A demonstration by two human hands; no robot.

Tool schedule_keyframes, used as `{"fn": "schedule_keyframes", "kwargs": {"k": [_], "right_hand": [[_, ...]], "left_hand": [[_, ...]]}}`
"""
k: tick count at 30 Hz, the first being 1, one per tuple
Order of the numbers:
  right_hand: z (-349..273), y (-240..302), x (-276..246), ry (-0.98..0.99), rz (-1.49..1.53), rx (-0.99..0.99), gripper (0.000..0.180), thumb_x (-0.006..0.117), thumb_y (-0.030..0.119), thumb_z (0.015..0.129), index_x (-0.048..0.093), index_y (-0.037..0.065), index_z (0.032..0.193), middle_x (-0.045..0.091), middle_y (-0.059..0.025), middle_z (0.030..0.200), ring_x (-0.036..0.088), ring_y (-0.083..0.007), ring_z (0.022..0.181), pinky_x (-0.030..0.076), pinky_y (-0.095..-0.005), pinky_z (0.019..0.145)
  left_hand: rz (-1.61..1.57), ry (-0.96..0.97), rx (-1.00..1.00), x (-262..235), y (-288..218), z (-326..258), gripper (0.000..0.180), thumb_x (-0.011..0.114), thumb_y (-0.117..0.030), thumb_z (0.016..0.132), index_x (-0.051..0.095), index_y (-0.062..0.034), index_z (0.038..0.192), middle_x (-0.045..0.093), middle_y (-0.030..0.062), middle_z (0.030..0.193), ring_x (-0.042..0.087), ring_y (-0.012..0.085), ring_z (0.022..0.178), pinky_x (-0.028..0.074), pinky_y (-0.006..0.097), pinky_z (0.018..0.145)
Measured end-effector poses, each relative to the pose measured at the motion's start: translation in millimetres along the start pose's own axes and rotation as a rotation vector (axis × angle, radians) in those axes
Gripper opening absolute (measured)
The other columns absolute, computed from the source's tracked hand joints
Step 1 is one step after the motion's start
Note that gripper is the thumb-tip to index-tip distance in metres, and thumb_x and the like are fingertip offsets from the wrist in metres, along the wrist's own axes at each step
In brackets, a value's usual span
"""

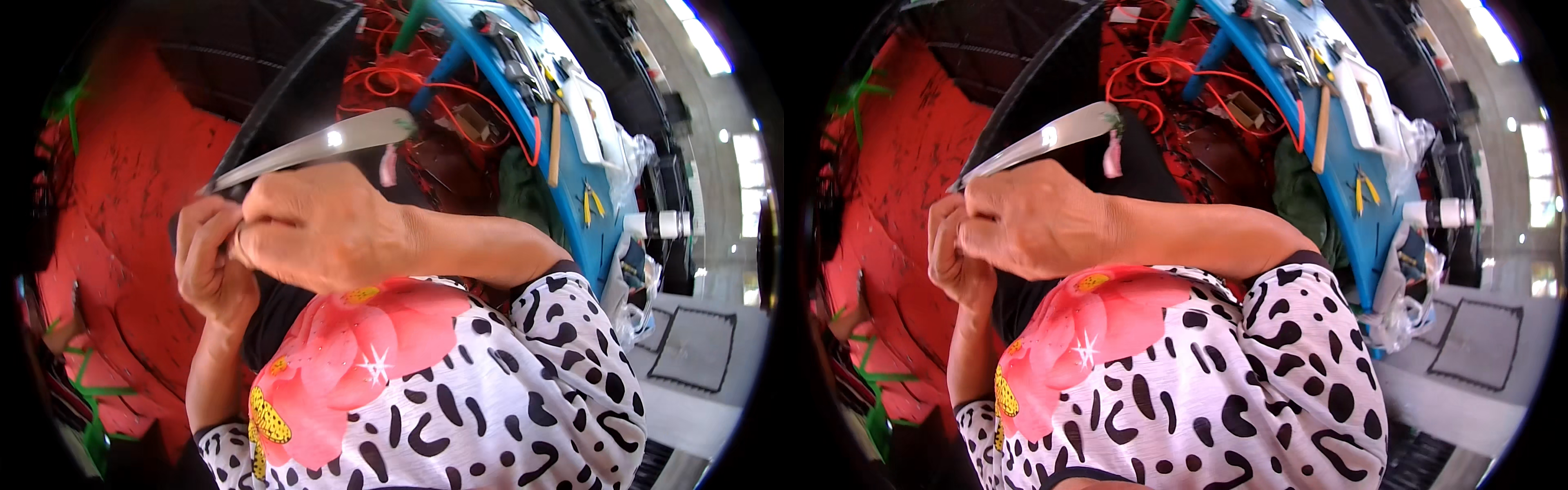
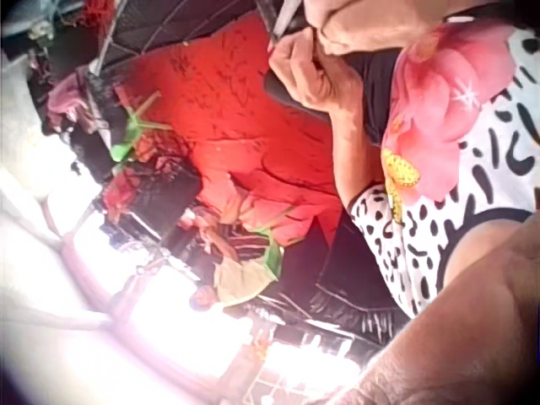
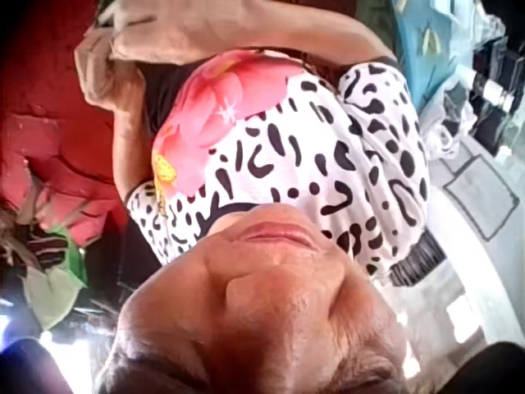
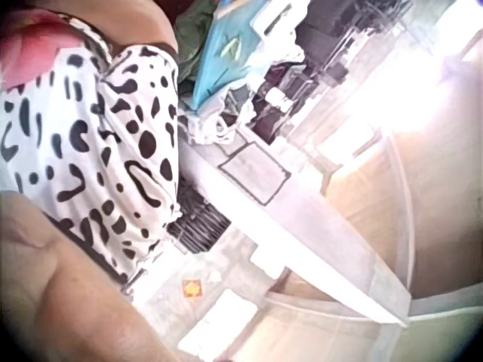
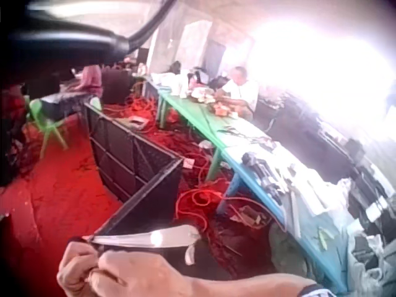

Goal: The person attaches a black strip to the corner and edges of a wicker furniture piece, using a pneumatic stapler to secure it and pliers to adjust the fit. They then use a knife to trim the excess material.

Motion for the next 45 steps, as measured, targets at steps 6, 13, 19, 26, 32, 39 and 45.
{"fn": "schedule_keyframes", "kwargs": {"k": [6, 13, 19, 26, 32, 39, 45], "right_hand": [[-66.1, -45.6, -120.1, -0.114, -0.338, 0.15, 0.009, 0.063, 0.009, 0.071, 0.06, 0.008, 0.079, 0.058, -0.0062, 0.074, 0.058, -0.022, 0.067, 0.048, -0.031, 0.056], [-358.3, -142.3, -399.6, 0.285, -1.26, 1.451, 0.054, 0.065, 0.04, 0.073, 0.055, 0.002, 0.11, 0.059, -0.0193, 0.103, 0.057, -0.0314, 0.097, 0.044, -0.037, 0.084], [-513.1, -140.0, -469.5, 0.367, -1.03, 1.902, 0.105, 0.07, 0.06, 0.057, 0.035, -0.009, 0.128, 0.041, -0.0256, 0.129, 0.039, -0.0323, 0.122, 0.033, -0.0369, 0.099], [-596.0, -154.0, -503.4, 0.888, -0.75, 1.414, 0.027, 0.058, 0.028, 0.079, 0.064, 0.002, 0.083, 0.062, -0.0158, 0.077, 0.059, -0.0329, 0.068, 0.045, -0.0421, 0.061], [-451.6, -156.0, -464.8, 0.587, -1.287, 1.326, 0.039, 0.048, 0.022, 0.085, 0.049, 0.003, 0.119, 0.056, -0.0214, 0.11, 0.052, -0.0371, 0.102, 0.042, -0.0418, 0.084], [-144.2, -170.9, -280.3, 0.253, -0.713, 0.628, 0.045, 0.046, 0.019, 0.083, 0.046, -0.005, 0.121, 0.053, -0.0197, 0.118, 0.051, -0.0299, 0.11, 0.036, -0.0349, 0.094], [41.4, -90.7, -25.7, 0.663, -0.248, 0.031, 0.042, 0.059, 0.014, 0.068, 0.054, -0.002, 0.107, 0.058, -0.0155, 0.099, 0.057, -0.0311, 0.09, 0.042, -0.0359, 0.08]], "left_hand": [[-0.104, -0.02, -0.276, -4.3, 21.4, 0.2, 0.018, 0.049, 0.012, 0.074, 0.058, 0.0035, 0.088, 0.055, 0.0104, 0.089, 0.048, 0.0121, 0.067, 0.039, 0.022, 0.058], [-0.358, -0.017, -0.429, 2.4, 43.0, 4.1, 0.009, 0.046, 0.001, 0.087, 0.054, 0.0049, 0.09, 0.053, 0.0105, 0.093, 0.043, 0.0107, 0.063, 0.039, 0.024, 0.059], [-0.411, -0.101, -0.636, -13.4, 60.2, -2.6, 0.011, 0.046, -0.002, 0.089, 0.051, 0.0011, 0.08, 0.053, 0.0066, 0.083, 0.038, 0.0088, 0.06, 0.037, 0.025, 0.059], [-0.381, -0.24, -0.649, -7.3, 56.6, -3.3, 0.011, 0.053, -0.001, 0.083, 0.057, 0.0022, 0.093, 0.054, 0.0032, 0.072, 0.042, 0.0052, 0.056, 0.036, 0.021, 0.053], [-0.533, -0.283, -0.745, -5.6, 51.1, -3.3, 0.012, 0.057, -0.006, 0.085, 0.06, 0.0024, 0.092, 0.058, 0.0016, 0.072, 0.045, 0.0034, 0.054, 0.037, 0.017, 0.049], [-0.639, -0.223, -0.691, 7.2, 50.4, 6.1, 0.012, 0.053, -0.007, 0.087, 0.06, 0.0023, 0.091, 0.059, 0.0043, 0.073, 0.045, 0.0048, 0.053, 0.038, 0.019, 0.049], [-0.755, -0.304, -0.665, 2.0, 62.5, -7.1, 0.013, 0.051, -0.006, 0.088, 0.06, 0.0028, 0.093, 0.06, 0.0069, 0.077, 0.047, 0.0067, 0.054, 0.04, 0.021, 0.051]]}}
Point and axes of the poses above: each hand's wrist, its own z-axis towards the middle knuckle, its own x-axis out of the palm, y = z × x, the point moved 10 cm from there along z, towards the middle knuckle
